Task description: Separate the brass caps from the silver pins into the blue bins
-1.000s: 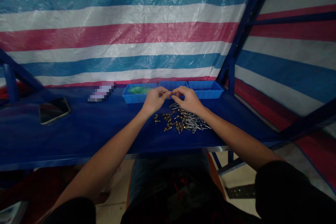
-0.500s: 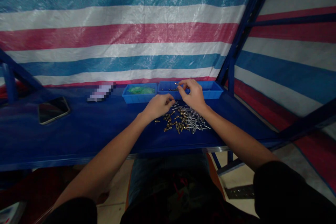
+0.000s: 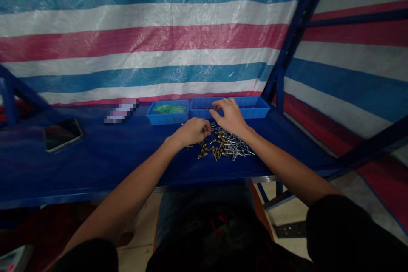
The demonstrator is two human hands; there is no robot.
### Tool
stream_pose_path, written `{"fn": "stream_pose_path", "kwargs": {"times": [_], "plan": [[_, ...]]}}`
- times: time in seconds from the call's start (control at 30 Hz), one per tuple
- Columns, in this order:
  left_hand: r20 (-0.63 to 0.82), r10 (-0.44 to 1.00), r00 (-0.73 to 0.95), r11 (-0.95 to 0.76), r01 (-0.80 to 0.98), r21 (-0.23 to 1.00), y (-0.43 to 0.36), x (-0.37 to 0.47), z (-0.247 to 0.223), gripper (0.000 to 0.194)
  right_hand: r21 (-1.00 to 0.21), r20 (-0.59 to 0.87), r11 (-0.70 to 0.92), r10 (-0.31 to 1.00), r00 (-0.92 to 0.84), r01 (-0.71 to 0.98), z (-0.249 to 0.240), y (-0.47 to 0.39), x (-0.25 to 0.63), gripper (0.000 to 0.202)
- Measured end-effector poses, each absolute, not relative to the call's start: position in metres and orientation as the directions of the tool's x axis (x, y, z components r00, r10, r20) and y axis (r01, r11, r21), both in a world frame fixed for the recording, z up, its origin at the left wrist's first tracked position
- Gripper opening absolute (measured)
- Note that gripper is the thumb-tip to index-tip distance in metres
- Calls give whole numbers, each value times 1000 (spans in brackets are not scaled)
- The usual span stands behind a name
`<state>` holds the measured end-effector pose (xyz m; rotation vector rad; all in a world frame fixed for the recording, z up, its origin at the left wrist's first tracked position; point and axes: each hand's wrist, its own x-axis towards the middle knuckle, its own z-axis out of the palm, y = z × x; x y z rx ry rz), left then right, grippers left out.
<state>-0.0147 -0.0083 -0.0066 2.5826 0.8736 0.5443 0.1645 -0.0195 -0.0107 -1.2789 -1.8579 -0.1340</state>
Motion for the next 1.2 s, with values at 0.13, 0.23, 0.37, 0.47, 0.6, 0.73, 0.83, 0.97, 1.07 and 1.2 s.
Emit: {"fn": "stream_pose_path", "kwargs": {"times": [0.13, 0.23, 0.37, 0.47, 0.6, 0.73, 0.83, 0.97, 1.07, 1.2], "plan": [[360, 660, 659, -737, 473, 483, -4, -17, -2, 8, -352, 640, 534, 737, -219, 769, -13, -23, 155, 21], [402, 705, 584, -704, 512, 492, 0, -21, 1, 12, -361, 603, 540, 757, -251, 760, -16, -20, 156, 21], [441, 758, 481, -651, 511, 561, 4, -26, 5, 16, -390, 597, 578, 751, -282, 716, -15, -22, 158, 19], [413, 797, 441, -594, 449, 667, 7, -28, 7, 17, -401, 610, 638, 722, -328, 658, -13, -26, 156, 18], [342, 833, 435, -489, 290, 823, 7, -27, 6, 16, -402, 668, 678, 677, -310, 615, -13, -28, 153, 21], [254, 854, 454, -358, 160, 920, 2, -22, 4, 17, -395, 717, 701, 640, -277, 594, -12, -28, 153, 17], [195, 867, 459, -268, 99, 958, -2, -20, 4, 24, -389, 724, 707, 631, -277, 591, -10, -29, 152, 14], [158, 874, 460, -194, 32, 981, -4, -19, 6, 30, -394, 731, 702, 630, -261, 593, -9, -30, 152, 13], [149, 880, 450, -167, -1, 986, -4, -18, 6, 24, -396, 730, 696, 634, -254, 599, -9, -29, 152, 13], [134, 891, 433, -117, -65, 991, -3, -16, 5, 17, -377, 757, 717, 603, -251, 587, -10, -29, 152, 15]]}}
